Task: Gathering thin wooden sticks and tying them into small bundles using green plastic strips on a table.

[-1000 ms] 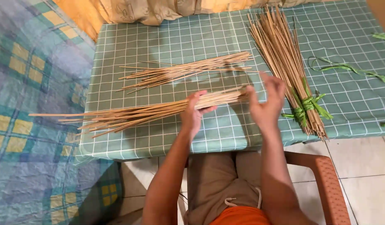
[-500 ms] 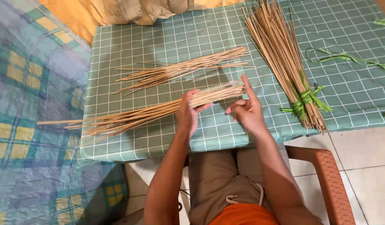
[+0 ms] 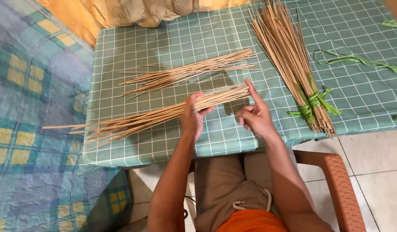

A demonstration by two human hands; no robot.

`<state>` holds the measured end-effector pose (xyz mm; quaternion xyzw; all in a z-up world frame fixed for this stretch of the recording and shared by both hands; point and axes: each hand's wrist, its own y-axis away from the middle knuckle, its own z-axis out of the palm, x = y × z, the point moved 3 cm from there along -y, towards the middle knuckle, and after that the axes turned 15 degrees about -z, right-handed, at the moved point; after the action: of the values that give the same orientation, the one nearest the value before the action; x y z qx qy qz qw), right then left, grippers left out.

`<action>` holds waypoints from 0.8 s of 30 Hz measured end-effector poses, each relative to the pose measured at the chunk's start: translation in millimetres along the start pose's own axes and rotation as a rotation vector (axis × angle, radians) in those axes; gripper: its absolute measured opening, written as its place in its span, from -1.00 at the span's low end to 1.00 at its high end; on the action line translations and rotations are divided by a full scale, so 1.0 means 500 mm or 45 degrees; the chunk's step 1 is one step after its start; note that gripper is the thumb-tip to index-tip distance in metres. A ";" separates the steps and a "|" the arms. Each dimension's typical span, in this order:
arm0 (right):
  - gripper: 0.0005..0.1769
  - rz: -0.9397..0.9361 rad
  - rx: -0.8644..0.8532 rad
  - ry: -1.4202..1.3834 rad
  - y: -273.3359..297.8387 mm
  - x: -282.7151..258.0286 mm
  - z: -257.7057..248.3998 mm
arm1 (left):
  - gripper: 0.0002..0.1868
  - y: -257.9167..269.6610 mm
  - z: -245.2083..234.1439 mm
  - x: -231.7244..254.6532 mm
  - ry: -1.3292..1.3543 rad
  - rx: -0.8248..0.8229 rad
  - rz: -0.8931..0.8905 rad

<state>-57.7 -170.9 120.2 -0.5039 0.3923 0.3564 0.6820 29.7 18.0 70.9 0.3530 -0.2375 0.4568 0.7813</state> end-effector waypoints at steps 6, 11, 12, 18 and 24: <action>0.20 -0.156 0.460 -0.031 -0.003 0.062 -0.053 | -0.53 -0.029 -0.018 -0.014 0.048 -0.026 -0.007; 0.01 -0.198 0.257 0.119 0.003 0.050 -0.038 | -0.51 -0.050 -0.031 -0.036 0.009 -0.024 0.012; -0.10 -0.203 0.060 0.194 0.006 0.055 -0.033 | -0.52 -0.052 -0.032 -0.037 0.013 -0.017 0.021; 0.17 -0.292 0.543 -0.050 0.001 0.086 -0.070 | -0.54 -0.036 -0.013 -0.023 0.026 0.009 0.050; -0.10 -0.007 0.210 -0.178 -0.007 0.022 -0.043 | -0.56 -0.026 -0.016 -0.009 0.043 0.136 0.075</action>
<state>-53.6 -191.8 107.6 -0.4211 0.3704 0.3551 0.7479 39.7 17.3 58.2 0.3791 -0.2099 0.4976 0.7514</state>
